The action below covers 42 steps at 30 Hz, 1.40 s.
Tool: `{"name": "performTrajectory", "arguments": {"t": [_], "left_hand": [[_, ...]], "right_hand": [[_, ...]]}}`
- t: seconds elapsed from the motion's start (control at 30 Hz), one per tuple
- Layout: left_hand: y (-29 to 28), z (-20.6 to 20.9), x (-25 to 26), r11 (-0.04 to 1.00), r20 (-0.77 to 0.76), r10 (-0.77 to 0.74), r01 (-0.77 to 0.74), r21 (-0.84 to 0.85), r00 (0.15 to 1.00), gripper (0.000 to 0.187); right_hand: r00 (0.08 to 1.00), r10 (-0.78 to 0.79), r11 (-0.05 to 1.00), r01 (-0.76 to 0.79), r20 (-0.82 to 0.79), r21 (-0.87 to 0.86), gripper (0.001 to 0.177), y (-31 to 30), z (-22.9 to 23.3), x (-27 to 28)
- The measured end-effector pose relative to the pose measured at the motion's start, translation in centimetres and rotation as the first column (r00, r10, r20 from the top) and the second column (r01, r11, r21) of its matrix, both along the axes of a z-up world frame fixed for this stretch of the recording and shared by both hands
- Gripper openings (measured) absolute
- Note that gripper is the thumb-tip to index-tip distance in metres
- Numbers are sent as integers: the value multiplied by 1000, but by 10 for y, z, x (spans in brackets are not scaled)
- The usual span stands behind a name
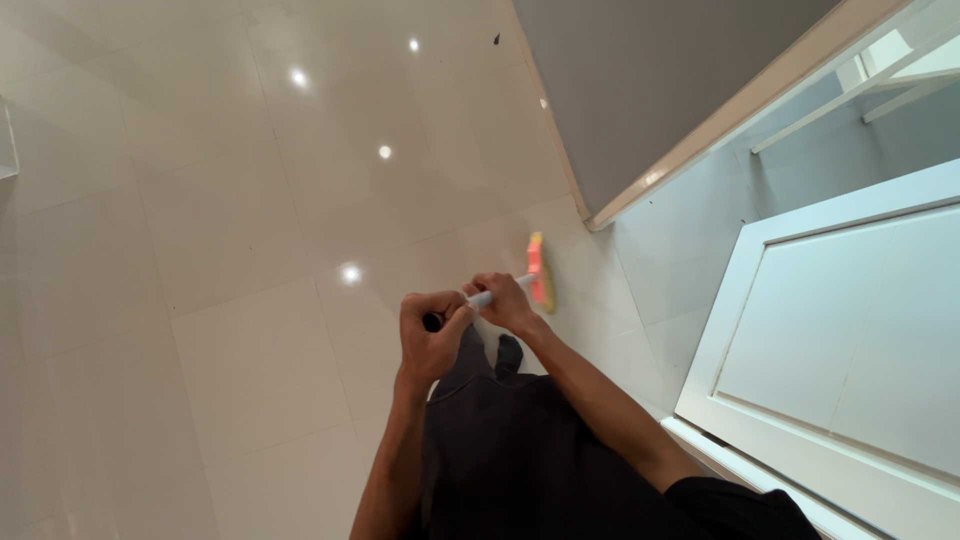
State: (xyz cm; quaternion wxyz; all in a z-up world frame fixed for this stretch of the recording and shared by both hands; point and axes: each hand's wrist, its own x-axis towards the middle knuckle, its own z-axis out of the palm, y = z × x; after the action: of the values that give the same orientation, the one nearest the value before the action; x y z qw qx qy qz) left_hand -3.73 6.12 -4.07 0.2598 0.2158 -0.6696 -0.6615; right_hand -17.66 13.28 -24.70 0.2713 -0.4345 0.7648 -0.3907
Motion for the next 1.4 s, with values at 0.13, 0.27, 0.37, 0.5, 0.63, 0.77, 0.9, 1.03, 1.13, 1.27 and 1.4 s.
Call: {"name": "performTrajectory", "arguments": {"t": [0.13, 0.27, 0.37, 0.5, 0.63, 0.77, 0.9, 1.03, 1.13, 1.27, 1.4], "left_hand": [[-12, 27, -8, 989, -65, -91, 82, -122, 994, 44], [-35, 46, -8, 978, -87, -181, 170, -121, 980, 43], [-54, 54, 6, 965, -185, -261, 250, -78, 948, 47], [-79, 32, 19, 947, -217, -306, 321, 35, 927, 46], [-87, -22, 17, 934, -135, -305, 324, 148, 943, 36], [-86, -76, 27, 926, 4, -359, 356, 123, 933, 35], [-119, -87, 42, 942, 38, -324, 318, 108, 945, 36], [-164, -55, 59, 954, 23, -297, 295, 61, 955, 42], [-186, -24, 71, 957, 6, -287, 288, -28, 958, 45], [-210, 9, 84, 944, -93, -331, 329, -39, 939, 39], [-229, 26, 98, 912, -310, -384, 409, 18, 870, 35]], "right_hand": [[996, 71, 997, -68, 61, -44, 40, -23, 19, 8], [993, 107, 986, -112, 46, 126, 30, -34, 30, 6], [998, 70, 996, -70, 3, 64, 22, -32, 40, 7], [994, 73, 977, -55, -81, 206, 15, -21, 25, -2], [986, 101, 960, -61, -133, 273, 13, -7, -25, -20], [984, 12, 935, 51, -176, 352, 10, 5, -81, -11], [975, 7, 975, 43, -222, 218, 12, -30, -99, 16], [986, 67, 983, -39, -153, 181, 15, -87, -93, 43], [988, 143, 961, -125, -56, 247, 9, -134, -79, 64], [991, 123, 990, -127, 55, 68, 11, -169, -43, 87], [991, 125, 983, -131, 55, 131, 10, -178, 0, 99]]}}
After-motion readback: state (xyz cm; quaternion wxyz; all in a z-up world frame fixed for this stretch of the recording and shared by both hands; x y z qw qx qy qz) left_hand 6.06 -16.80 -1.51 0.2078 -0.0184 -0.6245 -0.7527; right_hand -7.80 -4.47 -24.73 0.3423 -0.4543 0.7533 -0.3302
